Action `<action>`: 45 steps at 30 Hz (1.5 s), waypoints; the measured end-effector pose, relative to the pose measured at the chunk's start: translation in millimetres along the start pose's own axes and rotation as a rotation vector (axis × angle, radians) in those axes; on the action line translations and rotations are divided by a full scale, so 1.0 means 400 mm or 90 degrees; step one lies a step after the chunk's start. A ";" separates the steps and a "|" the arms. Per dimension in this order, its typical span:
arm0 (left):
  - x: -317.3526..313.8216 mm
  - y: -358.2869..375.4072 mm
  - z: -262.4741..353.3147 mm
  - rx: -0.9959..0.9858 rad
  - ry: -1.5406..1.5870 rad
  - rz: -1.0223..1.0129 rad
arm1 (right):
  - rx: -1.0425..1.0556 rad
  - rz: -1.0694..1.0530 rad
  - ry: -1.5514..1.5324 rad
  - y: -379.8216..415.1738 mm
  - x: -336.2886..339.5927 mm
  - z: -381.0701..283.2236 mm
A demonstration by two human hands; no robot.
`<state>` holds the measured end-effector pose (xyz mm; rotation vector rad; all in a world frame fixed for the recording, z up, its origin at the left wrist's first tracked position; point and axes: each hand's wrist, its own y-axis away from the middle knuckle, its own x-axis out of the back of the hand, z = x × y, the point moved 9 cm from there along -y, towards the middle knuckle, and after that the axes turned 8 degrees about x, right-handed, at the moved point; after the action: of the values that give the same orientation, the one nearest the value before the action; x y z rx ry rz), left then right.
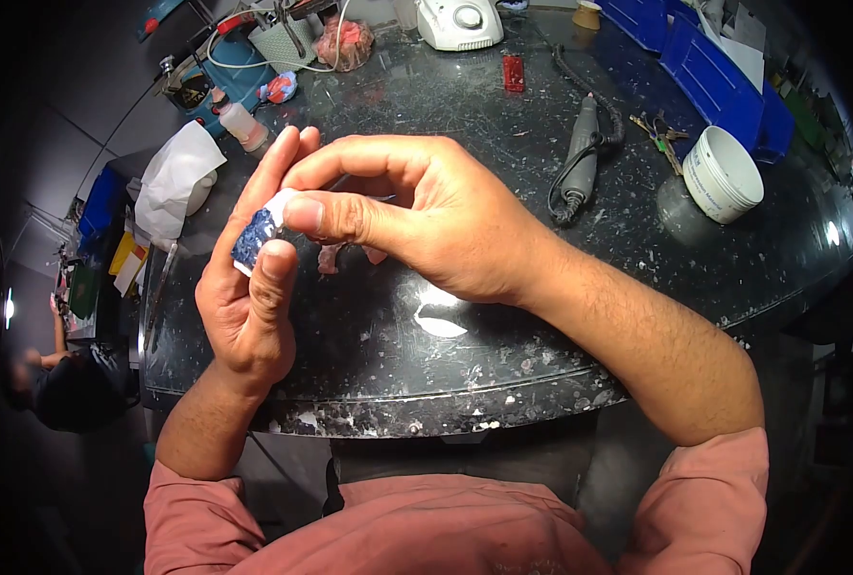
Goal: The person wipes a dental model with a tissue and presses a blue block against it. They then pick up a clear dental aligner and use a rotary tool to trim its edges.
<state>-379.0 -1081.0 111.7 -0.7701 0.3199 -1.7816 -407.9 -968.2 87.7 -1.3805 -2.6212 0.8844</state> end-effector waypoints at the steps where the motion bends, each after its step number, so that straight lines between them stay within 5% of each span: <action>1: 0.005 0.001 0.002 -0.009 -0.019 0.016 | 0.011 -0.003 -0.019 0.000 -0.005 -0.004; 8: 0.017 0.006 0.059 -0.129 -0.158 0.018 | 0.040 -0.012 -0.004 0.008 -0.024 -0.017; 18: 0.007 0.001 0.051 -0.121 -0.157 0.006 | 0.017 -0.012 0.022 0.005 -0.017 -0.017; 21: -0.008 0.005 -0.077 0.265 0.175 0.060 | -0.028 0.046 0.139 -0.006 0.023 0.014; 25: -0.044 0.020 -0.120 0.375 0.224 -0.024 | -0.173 0.103 0.213 0.014 0.065 0.028; 26: -0.053 0.026 -0.128 0.416 0.391 -0.017 | -0.170 0.107 0.213 0.013 0.074 0.038; 28: -0.072 0.026 -0.126 0.461 0.662 -0.035 | 0.029 0.110 0.374 -0.006 0.080 -0.008; 33: -0.084 0.035 -0.146 0.510 0.745 -0.074 | 0.207 0.115 0.724 0.004 0.060 -0.091; 40: -0.097 0.037 -0.135 0.468 0.753 -0.143 | 0.467 0.018 0.762 0.011 0.001 -0.164; 45: -0.097 0.045 -0.134 0.503 0.710 -0.078 | 0.503 -0.033 0.681 0.028 -0.037 -0.167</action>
<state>-393.4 -1059.7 48.0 0.8232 0.2414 -2.0701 -370.8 -944.0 140.9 -1.0703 -1.2933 0.7243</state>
